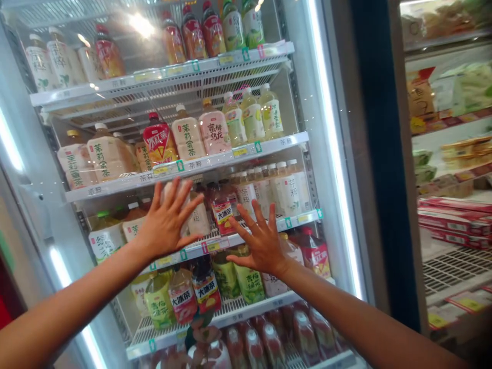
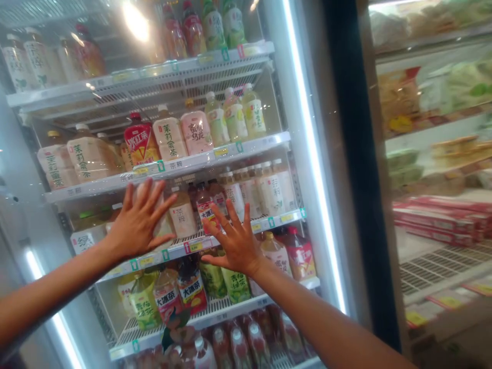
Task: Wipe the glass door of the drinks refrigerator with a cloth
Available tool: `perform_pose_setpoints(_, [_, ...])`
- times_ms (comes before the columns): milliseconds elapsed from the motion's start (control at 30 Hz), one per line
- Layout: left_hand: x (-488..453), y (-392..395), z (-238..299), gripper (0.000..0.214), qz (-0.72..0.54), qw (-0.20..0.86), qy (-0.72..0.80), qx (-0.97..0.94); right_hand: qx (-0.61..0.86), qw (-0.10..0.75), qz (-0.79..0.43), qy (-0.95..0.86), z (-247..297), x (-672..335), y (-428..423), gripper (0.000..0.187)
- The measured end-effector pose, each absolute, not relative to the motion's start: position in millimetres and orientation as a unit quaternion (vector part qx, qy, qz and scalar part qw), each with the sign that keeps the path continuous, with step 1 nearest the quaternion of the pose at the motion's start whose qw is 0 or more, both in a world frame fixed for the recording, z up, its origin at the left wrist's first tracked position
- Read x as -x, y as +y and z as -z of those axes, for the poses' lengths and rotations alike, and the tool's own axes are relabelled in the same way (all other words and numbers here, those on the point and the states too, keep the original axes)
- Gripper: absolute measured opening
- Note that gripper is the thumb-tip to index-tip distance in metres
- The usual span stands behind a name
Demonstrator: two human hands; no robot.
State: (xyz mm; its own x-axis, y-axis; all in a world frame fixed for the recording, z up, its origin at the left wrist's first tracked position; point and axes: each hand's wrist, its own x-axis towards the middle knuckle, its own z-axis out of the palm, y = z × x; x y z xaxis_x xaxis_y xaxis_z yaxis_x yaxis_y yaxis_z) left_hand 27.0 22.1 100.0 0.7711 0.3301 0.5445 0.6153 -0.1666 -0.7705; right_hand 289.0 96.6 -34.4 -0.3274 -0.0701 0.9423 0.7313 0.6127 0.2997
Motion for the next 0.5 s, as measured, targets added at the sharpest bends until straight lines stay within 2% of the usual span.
perform_pose_setpoints(67, [-46.3, 31.8, -120.4, 0.099, 0.187, 0.564, -0.347, 0.726, 0.235, 0.531, 0.375, -0.723, 34.3, -288.9, 96.5, 0.110])
perform_pose_setpoints(133, [-54.9, 31.8, -109.1, 0.106, 0.187, 0.558, -0.346, 0.731, 0.238, 0.532, 0.373, -0.722, 34.4, -288.8, 96.4, 0.114])
perform_pose_setpoints(200, [-47.2, 22.9, -78.4, 0.112, 0.116, 0.552, -0.301, 0.769, 0.237, 0.534, 0.371, -0.722, 34.4, -288.8, 96.4, 0.116])
perform_pose_setpoints(267, [-30.3, 11.7, -54.6, 0.106, 0.021, 0.546, -0.235, 0.804, 0.235, 0.533, 0.371, -0.723, 34.5, -289.1, 96.4, 0.114])
perform_pose_setpoints(333, [-17.4, 5.5, -55.5, 0.097, -0.016, 0.544, -0.222, 0.809, 0.233, 0.534, 0.371, -0.723, 34.5, -289.5, 96.5, 0.112])
perform_pose_setpoints(500, [-27.1, 16.9, -93.5, 0.098, 0.144, 0.563, -0.363, 0.729, 0.230, 0.536, 0.376, -0.720, 34.4, -290.0, 97.2, 0.109])
